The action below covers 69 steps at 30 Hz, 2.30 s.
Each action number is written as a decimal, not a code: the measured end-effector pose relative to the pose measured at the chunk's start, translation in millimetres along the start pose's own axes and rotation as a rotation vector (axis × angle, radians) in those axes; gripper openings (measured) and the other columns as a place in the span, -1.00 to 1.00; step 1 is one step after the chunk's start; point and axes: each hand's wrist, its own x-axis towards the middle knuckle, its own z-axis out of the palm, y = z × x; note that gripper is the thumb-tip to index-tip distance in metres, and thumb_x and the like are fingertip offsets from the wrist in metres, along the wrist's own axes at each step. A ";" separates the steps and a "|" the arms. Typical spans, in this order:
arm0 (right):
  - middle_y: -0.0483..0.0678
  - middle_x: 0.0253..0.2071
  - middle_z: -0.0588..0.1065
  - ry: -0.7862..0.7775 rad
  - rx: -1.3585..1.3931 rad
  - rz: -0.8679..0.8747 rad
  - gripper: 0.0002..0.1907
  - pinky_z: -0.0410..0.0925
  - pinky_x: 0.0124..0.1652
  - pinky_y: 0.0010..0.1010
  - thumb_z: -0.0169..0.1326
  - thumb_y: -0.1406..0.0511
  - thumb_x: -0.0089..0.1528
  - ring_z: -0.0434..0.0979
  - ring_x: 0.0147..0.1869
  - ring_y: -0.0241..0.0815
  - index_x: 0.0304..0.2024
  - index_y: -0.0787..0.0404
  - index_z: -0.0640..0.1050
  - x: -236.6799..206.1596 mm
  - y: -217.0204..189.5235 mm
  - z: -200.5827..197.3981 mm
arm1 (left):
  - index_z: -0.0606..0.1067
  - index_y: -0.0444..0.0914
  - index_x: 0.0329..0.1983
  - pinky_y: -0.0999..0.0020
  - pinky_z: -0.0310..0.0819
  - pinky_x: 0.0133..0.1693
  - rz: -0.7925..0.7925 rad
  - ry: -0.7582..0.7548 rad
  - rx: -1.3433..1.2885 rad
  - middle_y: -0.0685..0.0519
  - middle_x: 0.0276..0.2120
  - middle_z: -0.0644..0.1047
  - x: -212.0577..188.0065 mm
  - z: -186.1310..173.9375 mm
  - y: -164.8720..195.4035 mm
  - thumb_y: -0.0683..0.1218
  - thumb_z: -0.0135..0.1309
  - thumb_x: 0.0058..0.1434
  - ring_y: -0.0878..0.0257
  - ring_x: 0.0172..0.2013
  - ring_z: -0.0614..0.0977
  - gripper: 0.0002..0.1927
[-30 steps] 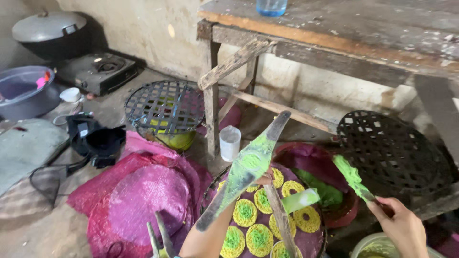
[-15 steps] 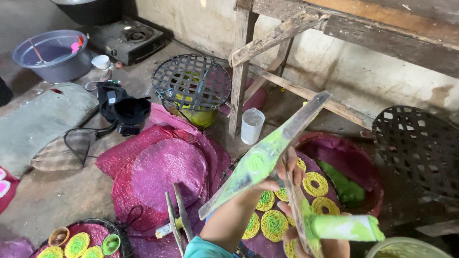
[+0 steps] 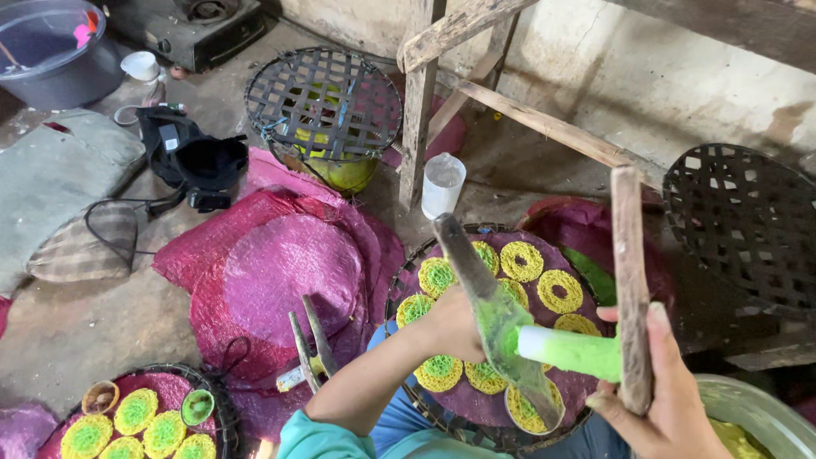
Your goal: The person sits on the floor and presses yellow and green dough through a hand-held wooden press to extrude noodle-like strands into ring shapes on round trays. They load dough into the press, squeeze it out over the trays, and place a plastic ring around each finished piece.
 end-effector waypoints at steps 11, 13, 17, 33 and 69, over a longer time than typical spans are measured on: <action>0.27 0.19 0.38 0.145 -0.576 -0.324 0.21 0.51 -0.21 -0.06 0.39 0.07 -0.15 0.58 0.07 0.26 0.47 -0.16 0.06 -32.0 30.5 62.7 | 0.59 -0.08 -0.26 0.02 0.56 -0.21 -0.259 -0.112 0.105 -0.07 -0.35 0.59 -25.5 30.0 12.2 0.17 0.30 -0.13 -0.07 -0.28 0.63 -0.61; 0.29 0.21 0.36 0.120 -0.611 -0.234 0.23 0.51 -0.21 -0.06 0.40 0.08 -0.19 0.57 0.07 0.29 0.46 -0.12 0.08 -36.7 34.9 72.0 | 0.59 -0.09 -0.26 0.02 0.55 -0.23 -0.265 -0.096 0.050 -0.08 -0.38 0.58 -29.8 42.3 9.9 0.13 0.29 -0.16 -0.08 -0.31 0.63 -0.60; 0.29 0.24 0.32 0.088 -0.504 -0.121 0.22 0.48 -0.14 -0.08 0.40 0.14 -0.16 0.51 0.12 0.31 0.45 0.01 0.04 -42.8 47.8 77.9 | 0.60 -0.11 -0.26 0.01 0.57 -0.23 -0.265 -0.086 0.035 -0.11 -0.42 0.58 -29.7 67.7 -2.4 0.08 0.29 -0.21 -0.10 -0.33 0.63 -0.59; 0.32 0.45 0.15 -0.498 1.152 0.608 0.22 0.20 0.27 0.23 0.26 -0.12 0.06 0.28 0.41 0.37 0.52 0.36 0.01 -37.8 82.6 -41.1 | -0.25 0.02 0.62 -0.05 -0.06 0.42 0.330 -0.119 -1.939 -0.10 0.59 -0.09 131.9 -22.8 -34.3 0.06 0.39 -0.02 -0.06 0.49 0.06 0.31; 0.29 0.05 0.54 -0.292 0.695 1.148 0.00 0.41 0.06 -0.12 0.25 0.03 -0.02 0.53 0.12 0.15 0.35 0.42 0.28 -95.8 247.5 -70.2 | 0.55 -0.16 -0.05 0.15 0.45 -0.02 0.112 0.368 -2.423 -0.04 -0.12 0.48 117.0 171.1 -160.7 0.42 -0.30 0.54 0.00 0.00 0.53 -0.35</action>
